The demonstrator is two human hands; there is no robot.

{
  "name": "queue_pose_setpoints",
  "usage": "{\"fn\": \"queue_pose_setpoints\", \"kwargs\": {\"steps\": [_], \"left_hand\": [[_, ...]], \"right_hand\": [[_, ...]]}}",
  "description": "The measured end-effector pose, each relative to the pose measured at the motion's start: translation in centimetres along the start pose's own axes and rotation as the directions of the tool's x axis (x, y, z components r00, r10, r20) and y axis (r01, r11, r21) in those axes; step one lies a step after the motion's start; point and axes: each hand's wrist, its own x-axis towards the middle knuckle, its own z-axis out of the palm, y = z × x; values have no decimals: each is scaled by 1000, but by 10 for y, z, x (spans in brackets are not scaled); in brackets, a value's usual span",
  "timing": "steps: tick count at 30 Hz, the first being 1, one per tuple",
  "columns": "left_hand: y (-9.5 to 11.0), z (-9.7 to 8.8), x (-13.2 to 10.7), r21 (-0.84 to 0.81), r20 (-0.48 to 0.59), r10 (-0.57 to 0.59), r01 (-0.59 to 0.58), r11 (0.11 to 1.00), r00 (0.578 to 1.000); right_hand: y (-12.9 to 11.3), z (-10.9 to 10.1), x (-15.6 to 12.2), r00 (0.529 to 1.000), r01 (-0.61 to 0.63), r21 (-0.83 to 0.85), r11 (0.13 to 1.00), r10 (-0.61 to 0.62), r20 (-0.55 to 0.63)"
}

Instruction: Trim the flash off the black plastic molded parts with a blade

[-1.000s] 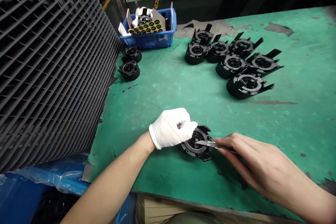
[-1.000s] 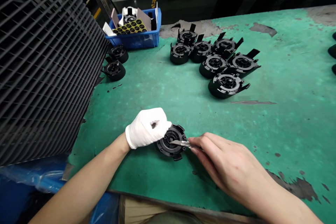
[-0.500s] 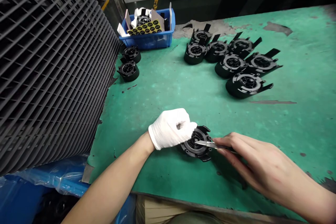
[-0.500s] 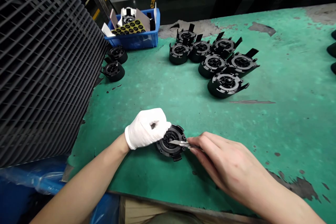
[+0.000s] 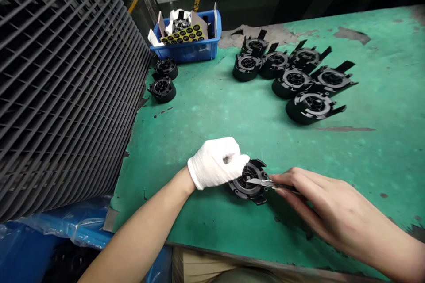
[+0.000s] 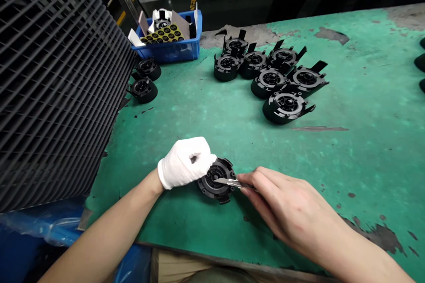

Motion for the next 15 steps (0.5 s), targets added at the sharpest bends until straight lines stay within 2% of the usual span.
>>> {"fn": "queue_pose_setpoints", "kwargs": {"steps": [11, 15], "left_hand": [[1, -2, 2, -9, -19, 60, -60, 998, 998], [1, -2, 2, 3, -9, 44, -44, 999, 999]], "right_hand": [[0, -3, 7, 1000, 27, -28, 999, -27, -6], [-2, -4, 8, 999, 45, -54, 998, -44, 23]]}}
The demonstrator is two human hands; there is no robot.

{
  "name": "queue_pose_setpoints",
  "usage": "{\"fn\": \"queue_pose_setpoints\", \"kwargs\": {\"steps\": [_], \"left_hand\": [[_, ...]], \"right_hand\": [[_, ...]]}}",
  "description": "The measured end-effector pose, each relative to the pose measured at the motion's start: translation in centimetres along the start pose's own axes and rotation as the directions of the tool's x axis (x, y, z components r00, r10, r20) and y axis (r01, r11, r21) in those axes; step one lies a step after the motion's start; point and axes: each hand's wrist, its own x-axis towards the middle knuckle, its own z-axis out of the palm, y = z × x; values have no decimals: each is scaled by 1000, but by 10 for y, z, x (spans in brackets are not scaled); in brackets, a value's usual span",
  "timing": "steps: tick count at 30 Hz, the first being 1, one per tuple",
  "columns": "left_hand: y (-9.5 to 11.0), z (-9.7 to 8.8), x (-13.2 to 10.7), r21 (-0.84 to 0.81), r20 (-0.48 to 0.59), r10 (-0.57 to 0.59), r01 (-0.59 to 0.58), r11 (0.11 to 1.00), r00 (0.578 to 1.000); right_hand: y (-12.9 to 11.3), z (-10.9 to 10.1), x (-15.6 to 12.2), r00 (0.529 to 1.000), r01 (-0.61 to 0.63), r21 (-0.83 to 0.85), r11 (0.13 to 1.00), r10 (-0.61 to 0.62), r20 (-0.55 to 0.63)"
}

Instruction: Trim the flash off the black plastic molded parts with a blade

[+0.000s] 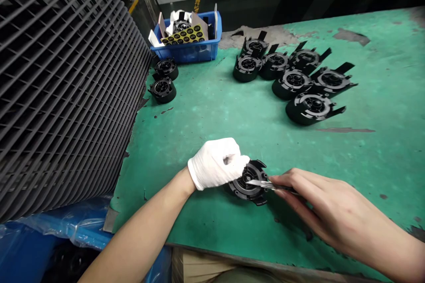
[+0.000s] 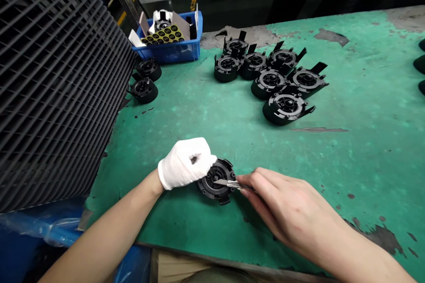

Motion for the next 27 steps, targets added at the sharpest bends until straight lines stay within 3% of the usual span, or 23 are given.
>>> {"fn": "queue_pose_setpoints", "kwargs": {"steps": [16, 27], "left_hand": [[0, 1, 0, -17, -2, -17, 17, 1000, 1000], [-1, -2, 1, 25, 58, -33, 32, 999, 998]], "right_hand": [[2, 2, -2, 1000, -3, -20, 1000, 2, -16], [6, 21, -11, 994, -39, 49, 998, 44, -103]]}}
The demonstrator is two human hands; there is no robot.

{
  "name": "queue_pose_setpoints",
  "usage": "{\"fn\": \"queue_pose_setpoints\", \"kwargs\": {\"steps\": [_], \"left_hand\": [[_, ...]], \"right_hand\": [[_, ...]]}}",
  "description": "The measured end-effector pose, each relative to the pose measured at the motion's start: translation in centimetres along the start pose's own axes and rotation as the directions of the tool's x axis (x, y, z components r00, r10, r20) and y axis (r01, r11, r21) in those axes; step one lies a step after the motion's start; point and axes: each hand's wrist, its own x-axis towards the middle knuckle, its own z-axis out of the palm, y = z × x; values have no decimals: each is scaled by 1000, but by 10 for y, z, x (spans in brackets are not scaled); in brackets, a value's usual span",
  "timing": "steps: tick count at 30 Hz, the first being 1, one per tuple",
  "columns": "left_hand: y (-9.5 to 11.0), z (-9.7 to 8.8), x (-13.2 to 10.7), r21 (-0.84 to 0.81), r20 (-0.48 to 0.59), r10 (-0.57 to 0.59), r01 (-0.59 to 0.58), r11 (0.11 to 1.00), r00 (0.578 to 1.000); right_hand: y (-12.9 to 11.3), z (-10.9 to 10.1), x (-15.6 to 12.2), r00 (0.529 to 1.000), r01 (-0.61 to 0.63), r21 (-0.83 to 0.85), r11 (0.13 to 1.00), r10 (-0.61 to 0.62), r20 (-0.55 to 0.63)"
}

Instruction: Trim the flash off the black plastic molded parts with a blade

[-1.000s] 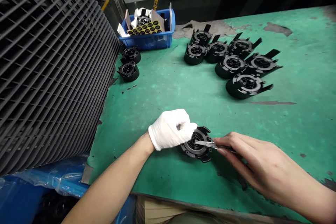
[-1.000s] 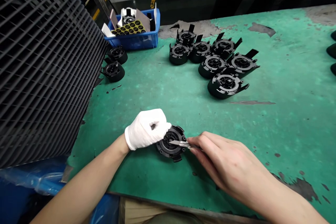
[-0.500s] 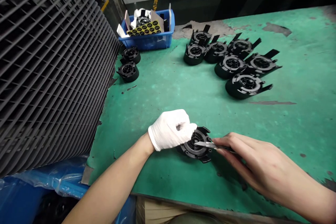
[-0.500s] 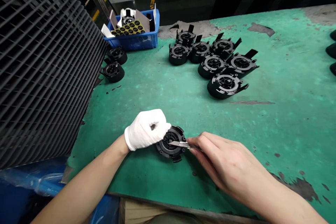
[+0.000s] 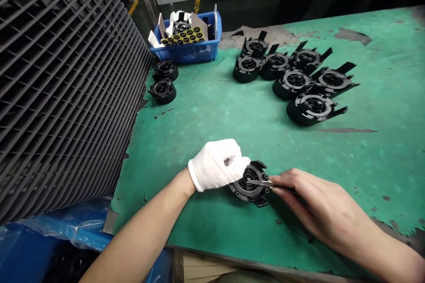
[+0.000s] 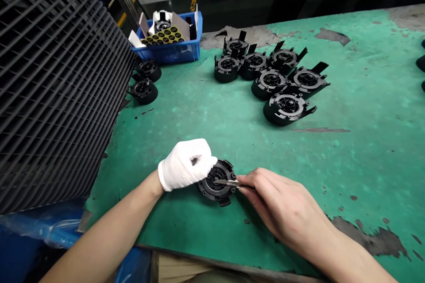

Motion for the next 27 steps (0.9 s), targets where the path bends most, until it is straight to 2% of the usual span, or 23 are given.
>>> {"fn": "queue_pose_setpoints", "kwargs": {"steps": [9, 15, 22, 27], "left_hand": [[2, 0, 1, -14, 8, -22, 23, 1000, 1000], [3, -1, 1, -41, 2, -23, 23, 999, 1000], [1, 1, -1, -63, -9, -33, 32, 997, 999], [1, 0, -1, -36, 3, -46, 46, 998, 999]], "right_hand": [[0, 13, -11, 996, -83, 59, 995, 85, -36], [0, 17, -8, 984, -142, 72, 987, 148, -98], [-9, -6, 0, 993, -116, 46, 992, 115, 13], [-17, -4, 6, 999, -13, 47, 999, 12, 30]]}}
